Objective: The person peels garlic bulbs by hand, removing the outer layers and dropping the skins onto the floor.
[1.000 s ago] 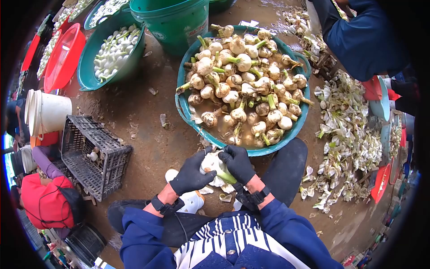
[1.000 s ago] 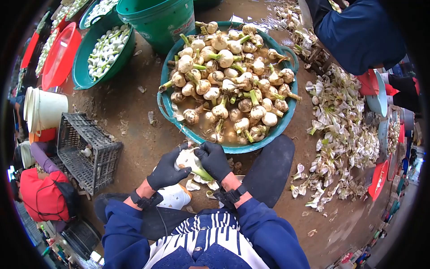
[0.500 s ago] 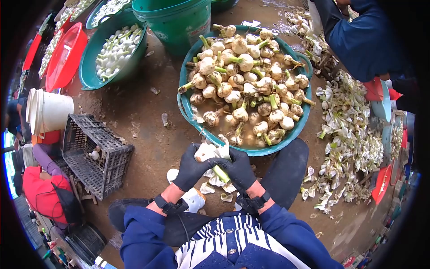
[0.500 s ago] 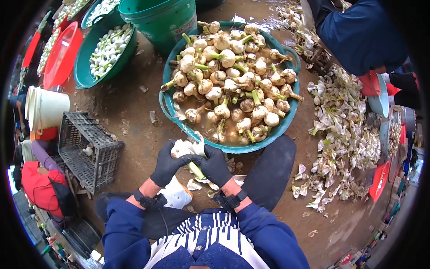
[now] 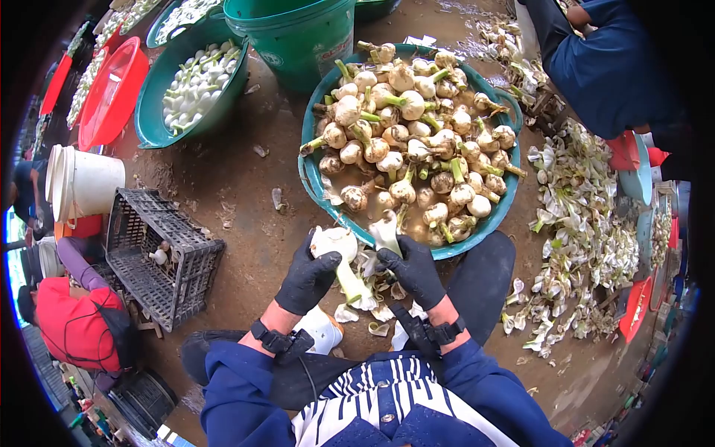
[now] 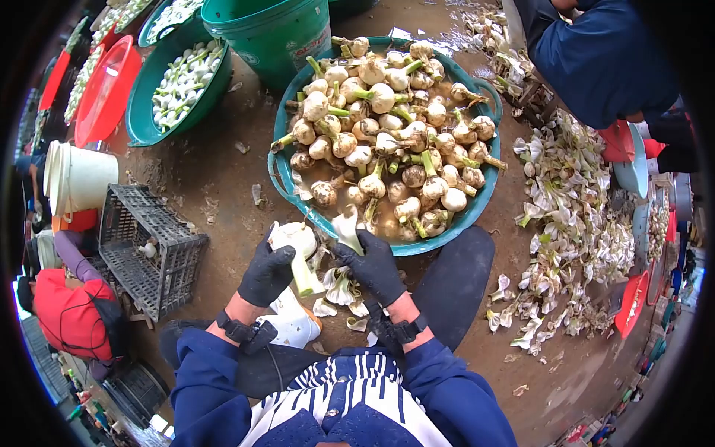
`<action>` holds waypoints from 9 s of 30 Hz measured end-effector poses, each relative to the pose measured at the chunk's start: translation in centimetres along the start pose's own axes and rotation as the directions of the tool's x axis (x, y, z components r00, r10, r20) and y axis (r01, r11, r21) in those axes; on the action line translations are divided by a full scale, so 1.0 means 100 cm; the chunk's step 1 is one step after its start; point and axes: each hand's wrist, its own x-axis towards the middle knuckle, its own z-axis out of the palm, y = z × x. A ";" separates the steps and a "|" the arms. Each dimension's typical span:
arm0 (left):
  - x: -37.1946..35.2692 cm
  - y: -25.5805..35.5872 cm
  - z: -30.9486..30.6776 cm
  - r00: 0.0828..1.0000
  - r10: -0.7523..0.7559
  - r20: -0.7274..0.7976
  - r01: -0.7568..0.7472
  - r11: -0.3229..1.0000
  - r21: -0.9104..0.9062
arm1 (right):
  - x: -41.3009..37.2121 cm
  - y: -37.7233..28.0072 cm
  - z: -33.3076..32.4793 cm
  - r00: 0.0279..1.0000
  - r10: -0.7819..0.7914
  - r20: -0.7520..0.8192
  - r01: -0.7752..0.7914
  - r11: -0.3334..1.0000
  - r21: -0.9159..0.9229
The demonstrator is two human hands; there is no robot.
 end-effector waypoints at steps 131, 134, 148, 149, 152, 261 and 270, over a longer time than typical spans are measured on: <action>0.025 -0.007 -0.007 0.977 0.099 -0.189 0.000 0.886 0.464 | 0.031 -0.017 0.050 0.986 -0.105 -0.130 0.118 0.988 0.098; 0.025 -0.008 -0.012 0.971 0.130 -0.200 -0.038 0.913 0.407 | 0.025 -0.014 0.054 0.980 -0.139 -0.142 0.165 0.967 0.193; 0.023 -0.009 0.001 0.916 0.376 -0.140 -0.228 0.775 0.590 | 0.023 -0.016 0.050 0.854 -0.419 -0.309 0.308 0.884 -0.351; 0.023 -0.010 0.001 0.913 0.382 -0.144 -0.228 0.769 0.598 | 0.022 -0.016 0.050 0.851 -0.426 -0.308 0.306 0.878 -0.369; 0.025 -0.014 -0.002 0.903 0.406 -0.142 -0.243 0.754 0.611 | 0.021 -0.017 0.052 0.841 -0.452 -0.298 0.306 0.851 -0.428; 0.013 0.017 -0.009 0.997 -0.047 -0.065 0.049 0.998 0.029 | 0.084 -0.141 0.022 0.944 -0.288 -0.160 0.315 0.930 0.188; 0.002 0.023 -0.008 0.999 -0.001 -0.041 0.006 0.993 0.115 | 0.160 -0.102 0.030 0.887 -0.460 -0.052 0.412 0.835 -0.364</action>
